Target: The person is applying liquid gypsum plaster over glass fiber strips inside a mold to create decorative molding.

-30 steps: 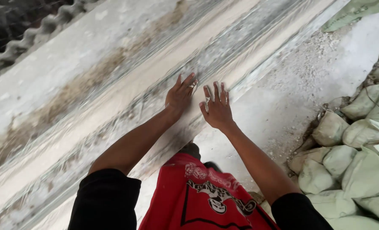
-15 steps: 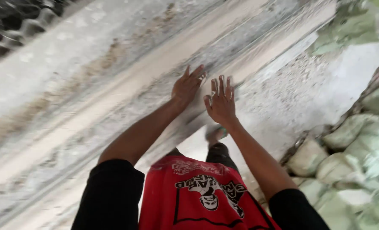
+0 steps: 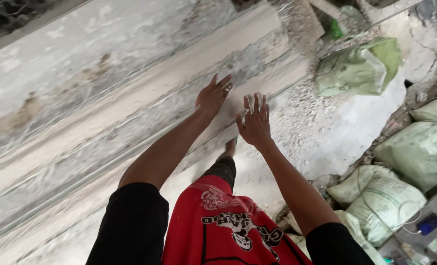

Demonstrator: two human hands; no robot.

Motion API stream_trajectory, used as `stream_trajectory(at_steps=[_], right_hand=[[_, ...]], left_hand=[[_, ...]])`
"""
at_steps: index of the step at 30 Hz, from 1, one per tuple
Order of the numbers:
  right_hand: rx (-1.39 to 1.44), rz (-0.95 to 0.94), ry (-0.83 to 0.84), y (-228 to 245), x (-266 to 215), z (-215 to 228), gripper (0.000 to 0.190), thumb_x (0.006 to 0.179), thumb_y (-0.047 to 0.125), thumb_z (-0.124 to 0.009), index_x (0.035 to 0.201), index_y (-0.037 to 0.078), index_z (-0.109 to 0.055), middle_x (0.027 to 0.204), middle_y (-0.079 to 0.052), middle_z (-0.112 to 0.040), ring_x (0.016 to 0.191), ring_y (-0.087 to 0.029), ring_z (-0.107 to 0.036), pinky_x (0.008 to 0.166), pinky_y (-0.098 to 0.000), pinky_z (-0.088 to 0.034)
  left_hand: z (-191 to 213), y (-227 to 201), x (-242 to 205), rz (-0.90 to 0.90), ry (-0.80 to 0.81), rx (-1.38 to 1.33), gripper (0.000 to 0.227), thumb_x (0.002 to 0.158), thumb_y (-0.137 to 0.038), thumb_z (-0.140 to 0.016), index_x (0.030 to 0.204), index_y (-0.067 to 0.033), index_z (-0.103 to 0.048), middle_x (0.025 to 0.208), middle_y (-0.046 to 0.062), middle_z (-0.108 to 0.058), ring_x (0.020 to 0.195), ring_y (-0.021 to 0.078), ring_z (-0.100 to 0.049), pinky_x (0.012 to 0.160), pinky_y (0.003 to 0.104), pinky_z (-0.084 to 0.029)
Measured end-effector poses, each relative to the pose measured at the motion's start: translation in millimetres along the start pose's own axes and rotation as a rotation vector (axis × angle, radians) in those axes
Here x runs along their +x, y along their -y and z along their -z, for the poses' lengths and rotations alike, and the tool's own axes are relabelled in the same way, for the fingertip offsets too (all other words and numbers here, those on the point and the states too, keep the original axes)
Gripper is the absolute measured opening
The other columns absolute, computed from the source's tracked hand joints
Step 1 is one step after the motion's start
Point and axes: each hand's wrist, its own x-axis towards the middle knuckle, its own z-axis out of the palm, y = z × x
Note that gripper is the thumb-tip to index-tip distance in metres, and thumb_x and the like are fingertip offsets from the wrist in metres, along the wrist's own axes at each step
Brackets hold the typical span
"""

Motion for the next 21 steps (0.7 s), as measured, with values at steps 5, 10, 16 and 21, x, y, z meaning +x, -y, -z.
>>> stream_trajectory(at_steps=[5, 10, 16, 21], right_hand=[[0.001, -0.043, 0.023, -113, 25, 22, 0.067, 0.109, 0.042, -0.046, 0.162, 0.002, -0.033, 0.166, -0.033, -0.024, 0.155, -0.054, -0.011, 0.121, -0.0684, -0.019], [0.023, -0.181, 0.143, -209, 49, 62, 0.071, 0.107, 0.043, -0.045, 0.162, 0.001, -0.028, 0.165, -0.036, -0.020, 0.153, -0.055, -0.009, 0.120, -0.0668, -0.013], [0.083, -0.069, 0.129, -276, 89, 73, 0.063, 0.112, 0.034, -0.038, 0.162, -0.004, -0.025, 0.166, -0.032, -0.024, 0.156, -0.051, -0.014, 0.127, -0.0608, -0.012], [0.371, 0.153, -0.034, -306, 143, 86, 0.033, 0.115, 0.021, -0.037, 0.138, 0.000, -0.048, 0.149, -0.026, -0.051, 0.146, -0.039, -0.040, 0.125, -0.0541, -0.024]], left_hand=[[2, -45, 136, 0.030, -0.017, -0.004, 0.068, 0.097, -0.014, -0.052, 0.161, -0.0150, -0.030, 0.174, -0.006, -0.013, 0.159, 0.0199, 0.005, 0.126, 0.048, -0.002], [79, -47, 225, -0.105, 0.189, 0.203, 0.077, 0.094, -0.010, -0.058, 0.162, -0.0161, -0.024, 0.172, -0.004, -0.004, 0.157, 0.0253, 0.010, 0.125, 0.048, -0.003], [127, -55, 283, -0.116, 0.249, 0.160, 0.079, 0.090, -0.007, -0.066, 0.159, -0.0207, -0.029, 0.170, -0.003, -0.007, 0.156, 0.0278, 0.004, 0.123, 0.050, -0.007], [163, -85, 285, 0.145, -0.116, -0.325, 0.047, 0.091, -0.023, -0.064, 0.137, -0.0188, -0.060, 0.154, 0.007, -0.038, 0.148, 0.0319, -0.028, 0.121, 0.053, -0.025]])
